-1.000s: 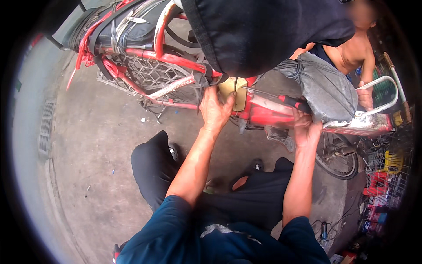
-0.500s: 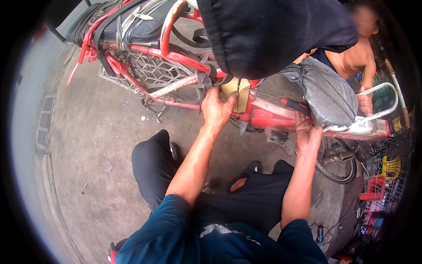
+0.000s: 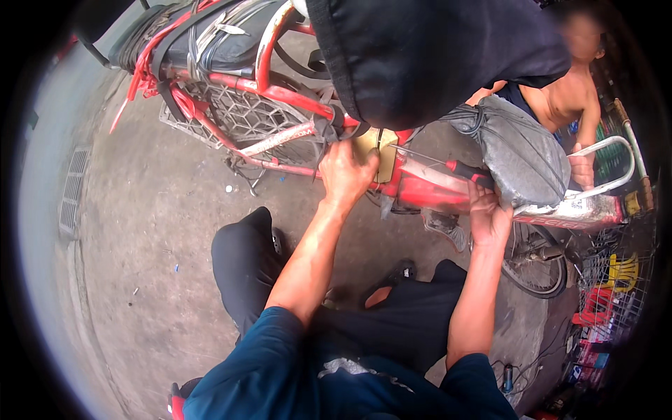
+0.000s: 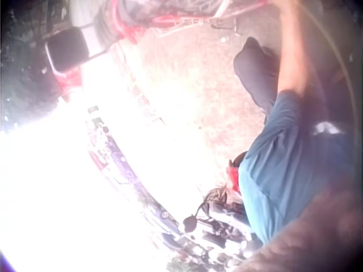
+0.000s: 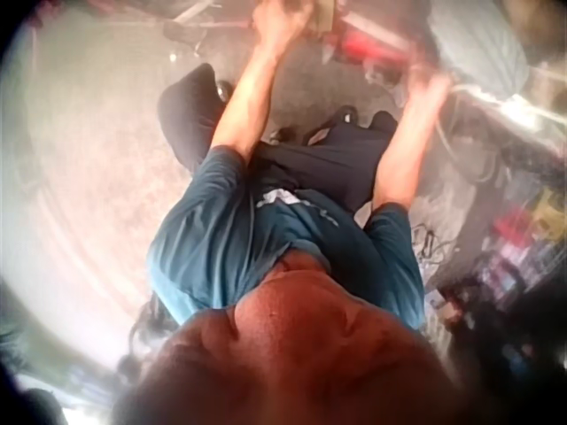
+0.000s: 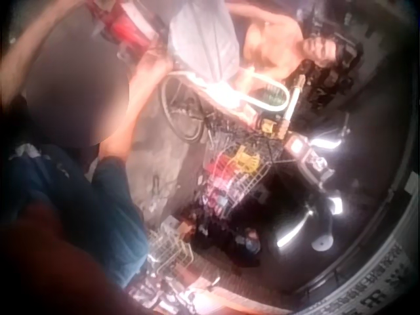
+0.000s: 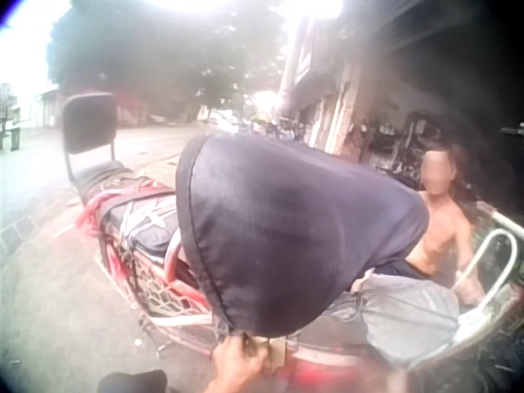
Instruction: The person checks and positions an electric bicycle, retrieves a screwdriver and a stool, and sits down to loosen and adjust components on the bicycle frame using the screwdriver.
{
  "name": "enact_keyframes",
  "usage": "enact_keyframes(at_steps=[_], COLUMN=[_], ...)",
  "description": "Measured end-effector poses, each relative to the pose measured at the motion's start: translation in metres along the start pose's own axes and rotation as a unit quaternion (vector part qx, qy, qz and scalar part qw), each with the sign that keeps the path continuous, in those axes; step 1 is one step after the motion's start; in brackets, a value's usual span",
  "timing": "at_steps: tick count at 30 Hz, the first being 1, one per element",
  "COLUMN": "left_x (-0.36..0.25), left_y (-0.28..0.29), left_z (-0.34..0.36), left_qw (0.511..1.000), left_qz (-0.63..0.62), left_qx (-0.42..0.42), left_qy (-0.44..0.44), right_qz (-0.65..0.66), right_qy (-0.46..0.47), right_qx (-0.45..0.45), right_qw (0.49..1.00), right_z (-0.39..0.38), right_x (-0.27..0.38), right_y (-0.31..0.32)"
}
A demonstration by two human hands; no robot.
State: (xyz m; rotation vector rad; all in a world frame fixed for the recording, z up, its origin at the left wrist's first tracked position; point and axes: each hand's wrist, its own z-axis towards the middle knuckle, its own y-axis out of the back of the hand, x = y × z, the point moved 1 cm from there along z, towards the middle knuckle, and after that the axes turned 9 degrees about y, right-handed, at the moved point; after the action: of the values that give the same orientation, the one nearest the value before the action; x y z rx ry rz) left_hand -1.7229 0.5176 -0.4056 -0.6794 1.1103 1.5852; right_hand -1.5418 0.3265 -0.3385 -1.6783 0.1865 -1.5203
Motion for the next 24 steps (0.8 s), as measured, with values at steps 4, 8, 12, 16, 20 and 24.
enact_keyframes(at_steps=[4,8,12,16,20,24], left_x=[0.0,-0.005,-0.007,-0.006,-0.004,-0.008], left_y=[0.001,0.002,0.003,0.005,0.008,0.009], left_z=[-0.002,-0.004,-0.01,-0.008,-0.007,-0.008], left_qw=[1.0,0.999,0.998,0.994,0.99,0.982], left_qz=[0.01,-0.022,-0.028,-0.059,-0.114,-0.156], left_qx=[0.014,0.033,0.043,0.075,0.075,0.064], left_qy=[0.009,0.026,0.021,0.045,0.043,0.086], right_qz=[0.043,-0.126,-0.085,0.03,0.058,-0.06], right_qy=[-0.036,-0.02,0.029,0.021,-0.024,-0.042], right_qx=[0.0,-0.067,-0.051,-0.008,0.039,-0.068], right_qw=[0.998,0.99,0.995,0.999,0.997,0.995], right_z=[-0.003,0.01,0.011,0.004,-0.002,0.008], right_x=[0.003,-0.007,-0.013,-0.005,-0.001,-0.008], right_y=[-0.009,0.012,0.021,0.009,-0.008,0.023])
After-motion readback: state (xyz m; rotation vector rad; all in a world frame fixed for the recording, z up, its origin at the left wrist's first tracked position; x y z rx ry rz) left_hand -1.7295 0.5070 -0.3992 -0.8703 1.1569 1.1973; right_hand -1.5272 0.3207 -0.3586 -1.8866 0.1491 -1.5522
